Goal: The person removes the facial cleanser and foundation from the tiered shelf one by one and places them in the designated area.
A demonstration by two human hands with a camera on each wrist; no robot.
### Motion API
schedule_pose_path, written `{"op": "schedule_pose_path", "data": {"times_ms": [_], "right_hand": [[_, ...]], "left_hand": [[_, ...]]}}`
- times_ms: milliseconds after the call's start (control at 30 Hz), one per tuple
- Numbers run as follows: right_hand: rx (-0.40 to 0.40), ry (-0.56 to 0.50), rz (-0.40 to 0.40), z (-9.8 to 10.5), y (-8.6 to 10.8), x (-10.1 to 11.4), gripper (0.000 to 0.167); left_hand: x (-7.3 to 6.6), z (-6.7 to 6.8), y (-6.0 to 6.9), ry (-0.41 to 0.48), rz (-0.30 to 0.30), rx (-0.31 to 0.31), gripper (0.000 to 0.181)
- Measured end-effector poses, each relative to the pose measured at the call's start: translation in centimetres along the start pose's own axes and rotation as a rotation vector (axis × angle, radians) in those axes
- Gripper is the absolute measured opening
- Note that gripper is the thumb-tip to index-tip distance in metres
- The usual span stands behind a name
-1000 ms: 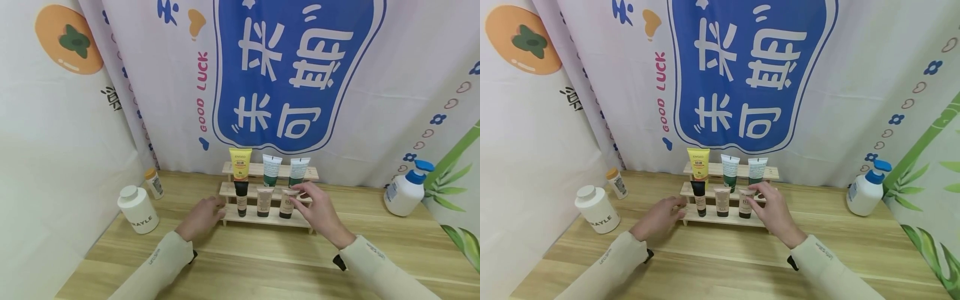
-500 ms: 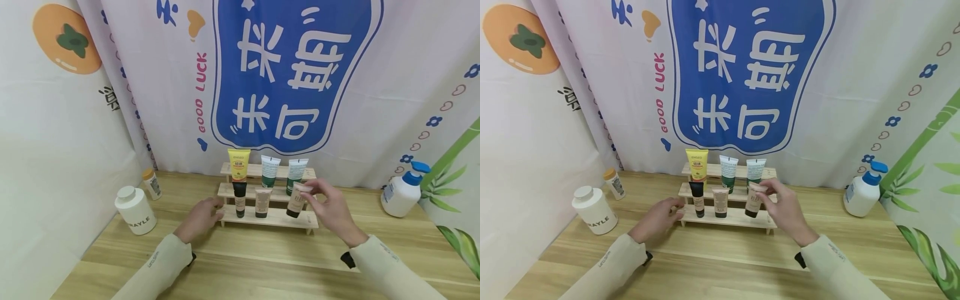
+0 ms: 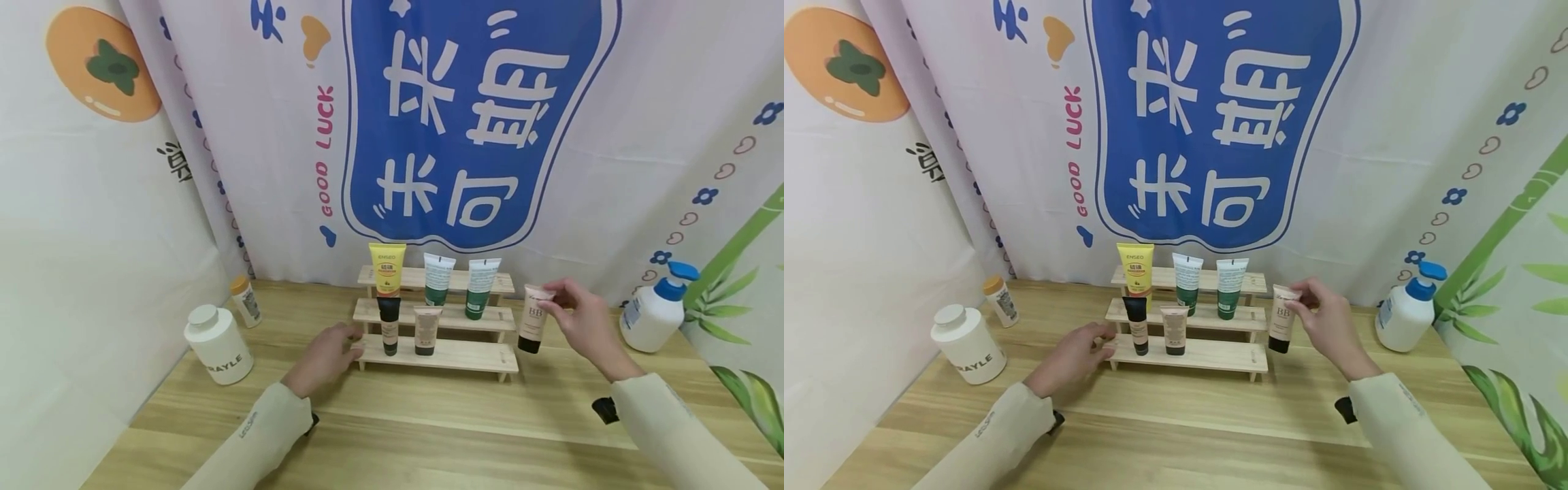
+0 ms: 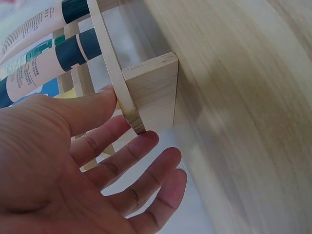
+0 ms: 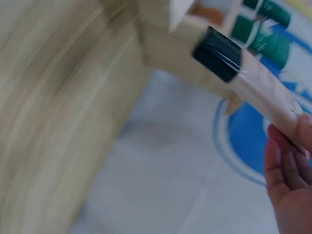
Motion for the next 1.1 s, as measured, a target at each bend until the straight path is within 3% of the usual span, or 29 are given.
{"op": "schedule_pose_path", "data": {"times_ms": [200,500,633,1100], "right_hand": [[0.22,0.027,-0.138,-1.9,-1.9,-2.9,0.021],[0.429,-0.076,-0.341,-4.9,-4.2,-5.6,0.028],[0.457,-0.108,-0.417,-6.1,-4.7,-6.2,0.033],[0.456,-0.118,-0.443,-8.5,-4.4,-7.6,0.026]], "left_hand": [[0.1,0.0,-0.1,0.006,0.009,0.006,0.032],[0.2,-0.1,0.0,0.021,0.01,0.007,0.032],[0.2,-0.1,-0.1,0.022,0.019,0.003,0.031],[0.4,-0.1,-0.1,0.011,0.02,0.011,0.032]]}}
Point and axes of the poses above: each hand's wrist, its own y-axis away from the middle knuckle, its own z-axis out of the back of the hand, x = y × z, the point moved 2 cm from there along -y, towards the middle knuckle, and after that the axes turned 13 degrees about -z, right-handed, at the moved point
